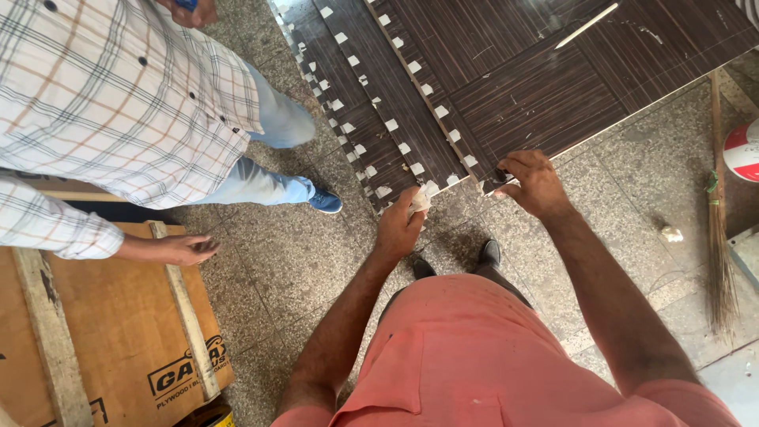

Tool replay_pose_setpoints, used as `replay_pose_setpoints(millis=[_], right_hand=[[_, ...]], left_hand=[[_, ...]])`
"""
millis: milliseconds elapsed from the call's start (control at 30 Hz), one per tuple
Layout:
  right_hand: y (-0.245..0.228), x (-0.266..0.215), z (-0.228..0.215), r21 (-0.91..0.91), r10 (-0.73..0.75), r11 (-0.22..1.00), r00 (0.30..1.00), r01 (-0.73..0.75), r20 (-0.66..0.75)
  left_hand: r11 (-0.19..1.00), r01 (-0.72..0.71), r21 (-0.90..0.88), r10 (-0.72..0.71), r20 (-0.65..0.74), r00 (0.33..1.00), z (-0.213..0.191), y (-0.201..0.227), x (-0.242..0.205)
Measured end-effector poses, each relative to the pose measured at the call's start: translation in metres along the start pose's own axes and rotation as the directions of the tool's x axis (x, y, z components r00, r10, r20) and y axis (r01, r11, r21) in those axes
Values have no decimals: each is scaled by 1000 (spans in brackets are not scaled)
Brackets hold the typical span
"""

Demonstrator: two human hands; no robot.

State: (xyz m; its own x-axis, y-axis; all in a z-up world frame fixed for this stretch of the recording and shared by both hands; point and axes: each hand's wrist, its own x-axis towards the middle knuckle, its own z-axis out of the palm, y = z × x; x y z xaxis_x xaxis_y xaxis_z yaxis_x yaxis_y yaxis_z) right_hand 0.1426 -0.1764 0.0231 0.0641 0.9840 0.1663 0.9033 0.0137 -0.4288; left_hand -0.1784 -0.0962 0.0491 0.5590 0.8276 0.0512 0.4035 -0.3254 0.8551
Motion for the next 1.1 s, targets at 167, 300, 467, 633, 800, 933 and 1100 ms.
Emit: replay_pose_setpoints(millis=[167,300,467,633,800,933,1100], right_hand=[[2,-5,5,79,-39,996,996,45,-76],[3,-6,9,23,0,1000,995,2,-101],[3,-6,11,16,35,999,999,-35,15],[-6,-7,3,59,133,989,991,-134,24],[-10,-6,4,22,136,990,990,-137,44],[-7,-4,2,10,44,999,999,-44,17],[-21,-6,-10,163,142,976,990,-144,27]], left_hand=[[1000,-6,-13,7,22,1000,1,-8,2],[999,-34,38,33,28,999,0,-12,6],[1000,-13,28,12,31,999,4,0,7],[997,-10,-81,15,68,998,2,19,13],[988,133,-79,-123,119,985,-1,28,14],[997,-11,-79,18,86,996,4,32,17],[992,-87,-92,95,85,992,8,34,18]])
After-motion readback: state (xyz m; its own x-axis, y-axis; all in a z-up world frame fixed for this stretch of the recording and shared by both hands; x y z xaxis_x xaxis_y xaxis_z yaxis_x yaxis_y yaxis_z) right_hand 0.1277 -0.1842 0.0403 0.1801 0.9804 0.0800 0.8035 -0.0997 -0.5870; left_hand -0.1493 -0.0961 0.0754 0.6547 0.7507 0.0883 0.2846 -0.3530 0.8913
